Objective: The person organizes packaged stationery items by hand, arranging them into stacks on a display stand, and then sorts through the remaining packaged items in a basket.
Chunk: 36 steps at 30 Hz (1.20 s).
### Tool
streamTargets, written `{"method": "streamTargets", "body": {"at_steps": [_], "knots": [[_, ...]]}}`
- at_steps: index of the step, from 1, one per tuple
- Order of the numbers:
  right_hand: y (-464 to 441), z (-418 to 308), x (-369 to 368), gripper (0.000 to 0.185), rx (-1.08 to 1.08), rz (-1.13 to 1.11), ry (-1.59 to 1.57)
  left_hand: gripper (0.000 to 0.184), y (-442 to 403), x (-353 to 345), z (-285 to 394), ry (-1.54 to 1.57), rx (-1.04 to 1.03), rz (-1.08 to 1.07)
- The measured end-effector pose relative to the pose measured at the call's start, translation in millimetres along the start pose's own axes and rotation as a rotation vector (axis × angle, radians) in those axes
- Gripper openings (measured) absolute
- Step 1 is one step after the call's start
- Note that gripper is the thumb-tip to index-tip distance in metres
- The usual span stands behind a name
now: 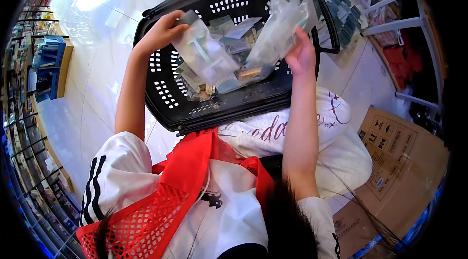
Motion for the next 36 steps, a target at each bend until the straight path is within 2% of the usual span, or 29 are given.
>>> {"method": "streamTargets", "body": {"at_steps": [2, 6, 9, 12, 13, 14, 16, 17, 18, 20, 22, 24, 25, 26, 28, 29, 33, 36], "knots": [[2.9, 7.5, -3.5, 0.043, -0.075, -0.075, 0.101, 0.018, -10.9, -7.5, 21.8, -0.137, -0.054, -0.115], [9.9, 32.3, -17.2, 0.046, -0.157, -0.140, 0.274, 0.019, -34.2, -32.5, 57.1, -0.202, -0.180, -0.248], [8.9, 47.2, -14.2, 0.048, -0.139, -0.074, 0.316, 0.022, -54.6, -38.5, 44.0, 0.019, -0.061, -0.279], [7.4, 50.4, -11.7, 0.049, -0.179, -0.041, 0.230, 0.023, -53.9, -46.5, 42.6, 0.292, 0.143, -0.050], [4.4, 51.6, -9.8, 0.046, -0.160, -0.053, 0.199, 0.031, -57.2, -56.8, 35.0, 0.618, 0.157, 0.026], [2.0, 52.1, -8.5, 0.045, -0.117, -0.007, 0.185, 0.043, -55.1, -66.7, 28.6, 0.943, 0.232, -0.011], [-1.2, 55.5, -8.7, 0.042, -0.034, 0.076, 0.159, 0.053, -42.3, -95.0, 23.7, 1.489, 0.076, -0.284], [-1.5, 59.0, -8.2, 0.041, 0.051, 0.128, 0.168, 0.051, -28.9, -112.6, 24.1, 1.457, 0.191, -0.215], [-2.8, 63.3, -3.8, 0.041, 0.034, 0.146, 0.232, 0.051, -15.6, -128.5, 22.6, 1.423, 0.307, -0.147], [-4.9, 71.3, 5.3, 0.042, -0.001, 0.189, 0.362, 0.049, -6.0, -148.3, 2.0, 1.132, 0.233, -0.360], [-5.2, 67.8, -5.2, 0.041, -0.005, 0.210, 0.496, 0.050, -0.1, -163.5, -6.0, 1.104, 0.193, -0.286], [-7.6, 66.0, -5.0, 0.042, 0.030, 0.237, 0.633, 0.051, 5.7, -164.5, -9.3, 1.323, 0.199, -0.221], [-8.2, 65.7, -4.6, 0.044, -0.043, 0.230, 0.585, 0.052, 7.8, -163.2, -12.5, 1.439, 0.206, -0.211], [-9.0, 65.3, -4.4, 0.043, -0.110, 0.223, 0.672, 0.052, 8.3, -162.0, -14.9, 1.555, 0.214, -0.202], [-9.7, 67.4, -6.6, 0.042, -0.254, 0.203, 0.844, 0.053, 7.8, -156.0, -18.7, 1.446, 0.254, -0.075], [-10.9, 66.5, -11.4, 0.041, -0.260, 0.200, 0.916, 0.052, 4.9, -152.6, -22.3, 1.384, 0.252, -0.030], [-18.4, 60.1, -10.7, 0.040, -0.029, 0.315, 0.879, 0.046, -1.4, -137.7, -25.1, 1.269, 0.237, 0.165], [-21.6, 45.5, -0.7, 0.039, 0.057, 0.402, 0.772, 0.043, -4.2, -128.0, -25.9, 1.289, 0.238, 0.271]]}}
Point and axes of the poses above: each hand's wrist, its own y-axis away from the middle knuckle, its own x-axis out of the back of the hand, z = x × y, the point moved 3 cm from there along -y, towards the middle knuckle, and after that the axes turned 2 degrees about -z, right-handed, at the moved point
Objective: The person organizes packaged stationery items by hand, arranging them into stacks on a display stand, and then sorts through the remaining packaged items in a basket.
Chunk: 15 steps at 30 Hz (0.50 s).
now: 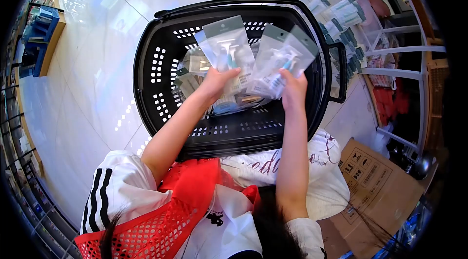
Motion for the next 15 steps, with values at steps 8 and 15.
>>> {"method": "streamTargets", "body": {"at_steps": [8, 15], "knots": [[12.5, -3.2, -4.5, 0.033, -0.016, -0.174, -0.318, 0.040, -7.2, 4.9, -9.8, -0.291, 0.060, 0.041], [16.3, -6.0, -2.6, 0.034, 0.077, -0.051, -0.303, 0.043, 3.2, -8.8, -0.2, -0.211, -0.048, -0.020]]}}
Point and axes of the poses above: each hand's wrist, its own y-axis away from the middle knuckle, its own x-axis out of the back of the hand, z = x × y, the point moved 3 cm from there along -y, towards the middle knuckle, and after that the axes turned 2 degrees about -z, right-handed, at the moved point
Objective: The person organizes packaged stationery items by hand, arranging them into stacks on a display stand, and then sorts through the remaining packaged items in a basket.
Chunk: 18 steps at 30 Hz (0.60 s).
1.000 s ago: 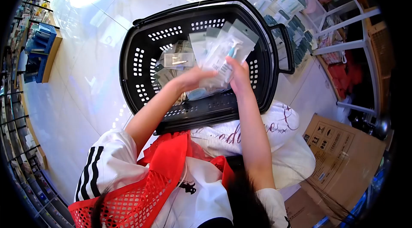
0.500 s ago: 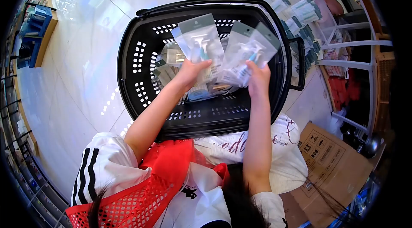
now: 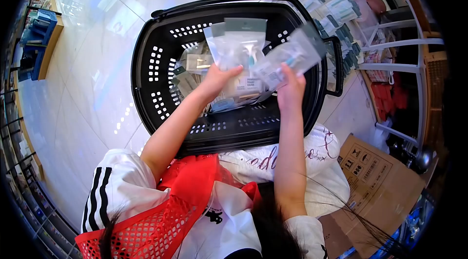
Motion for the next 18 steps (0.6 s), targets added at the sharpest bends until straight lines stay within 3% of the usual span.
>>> {"method": "streamTargets", "body": {"at_steps": [3, 7, 8, 11, 13, 17, 18], "knots": [[0.1, -27.5, 12.5, 0.039, 0.026, -0.102, -0.131, 0.043, -1.8, 7.2, 4.0, 0.161, -0.014, -0.047], [12.2, -30.0, -13.8, 0.045, -0.078, -0.414, -0.011, 0.034, 1.4, 3.1, 7.9, -0.152, -0.026, 0.006], [10.9, -10.3, -5.5, 0.050, -0.211, -0.327, 0.097, 0.033, 2.8, 0.0, 6.8, -0.211, -0.057, 0.019], [10.0, 8.6, -11.9, 0.047, -0.168, -0.252, 0.462, 0.032, 2.6, -1.6, -2.9, -0.280, -0.115, 0.100], [3.0, -0.5, -3.8, 0.041, -0.237, -0.148, 0.431, 0.034, 1.0, 4.5, -9.3, -0.173, -0.103, 0.207], [-1.2, -31.3, 3.4, 0.041, -0.019, -0.142, 0.089, 0.041, -5.8, 20.5, -10.4, -0.060, -0.088, 0.207], [1.4, -35.4, 3.3, 0.045, -0.062, -0.192, 0.033, 0.042, -6.0, 18.7, -7.7, -0.146, -0.116, 0.249]]}}
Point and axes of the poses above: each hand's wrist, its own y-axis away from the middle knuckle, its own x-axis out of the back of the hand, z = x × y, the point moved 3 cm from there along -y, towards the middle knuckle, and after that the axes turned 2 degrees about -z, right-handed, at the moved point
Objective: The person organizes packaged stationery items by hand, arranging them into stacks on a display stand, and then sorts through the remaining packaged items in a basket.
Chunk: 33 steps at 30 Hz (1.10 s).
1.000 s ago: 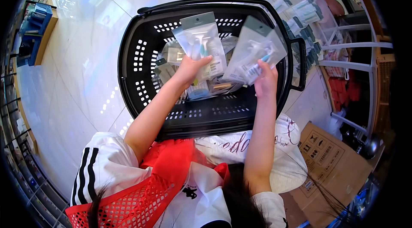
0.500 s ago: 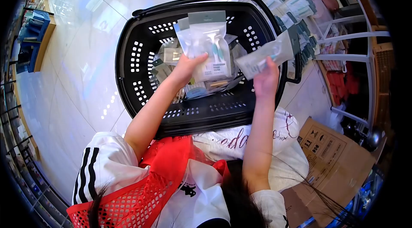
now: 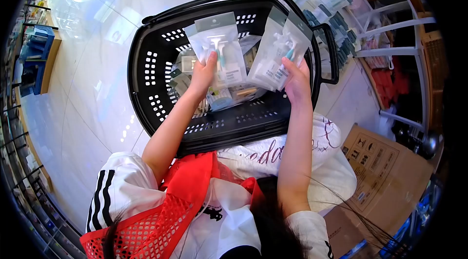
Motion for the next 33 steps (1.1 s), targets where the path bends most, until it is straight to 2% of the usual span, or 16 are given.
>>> {"method": "streamTargets", "body": {"at_steps": [3, 4, 6, 7, 9, 11, 12, 13, 15, 17, 19, 22, 25, 27, 31, 33], "knots": [[6.1, 10.1, -20.2, 0.043, -0.012, -0.156, -0.016, 0.046, -0.3, -0.4, -3.4, -0.208, -0.019, -0.003], [5.1, 24.7, -21.8, 0.043, -0.119, -0.204, 0.073, 0.048, 0.0, -2.4, -6.3, -0.207, -0.036, -0.048], [13.3, 49.1, -40.5, 0.045, -0.196, -0.138, -0.010, 0.055, 1.8, -7.7, -16.1, -0.207, -0.059, -0.157], [10.0, 59.2, -43.8, 0.046, -0.117, -0.215, 0.028, 0.062, 0.6, -9.7, -16.4, -0.323, -0.077, -0.180], [7.5, 58.9, -38.1, 0.047, -0.199, -0.215, -0.024, 0.065, 4.1, -12.0, 1.2, -0.437, -0.101, -0.411], [1.9, 43.2, -24.0, 0.048, -0.136, -0.192, -0.102, 0.069, 5.3, -22.8, 14.4, -0.187, 0.008, -0.355], [0.6, 33.5, -16.4, 0.048, -0.111, -0.187, -0.140, 0.071, 20.5, -39.0, 38.5, 0.043, 0.220, -0.619], [2.0, 18.1, -10.5, 0.049, -0.053, -0.201, -0.193, 0.072, 15.0, -48.0, 40.5, 0.241, 0.193, -0.738], [5.7, -10.6, 3.0, 0.058, 0.069, -0.228, -0.333, 0.060, 1.9, -64.8, 33.3, 0.031, 0.202, -0.530], [14.3, -33.1, 15.1, 0.059, 0.170, -0.149, -0.396, 0.049, -15.7, -85.5, 3.5, -0.467, 0.063, -0.553], [15.0, -38.5, 32.8, 0.057, 0.194, -0.125, -0.469, 0.044, -32.3, -99.9, -67.9, -0.843, -0.122, -0.529], [12.0, -35.2, 38.4, 0.055, 0.240, -0.041, -0.529, 0.040, -30.9, -107.1, -121.2, -1.110, -0.265, -0.656], [10.9, -32.0, 42.9, 0.055, 0.233, -0.074, -0.537, 0.041, -44.0, -89.0, -118.1, -0.938, 0.023, -0.454], [9.8, -35.7, 46.4, 0.055, 0.267, -0.064, -0.559, 0.043, -40.6, -68.9, -96.4, -0.545, 0.308, -0.337], [6.6, -42.0, 44.5, 0.057, 0.302, -0.072, -0.565, 0.040, -34.7, -20.3, -36.0, -0.244, 0.194, -0.209], [6.3, -38.3, 42.9, 0.059, 0.258, -0.103, -0.536, 0.036, -26.1, 8.6, -4.2, -0.330, 0.092, -0.058]]}}
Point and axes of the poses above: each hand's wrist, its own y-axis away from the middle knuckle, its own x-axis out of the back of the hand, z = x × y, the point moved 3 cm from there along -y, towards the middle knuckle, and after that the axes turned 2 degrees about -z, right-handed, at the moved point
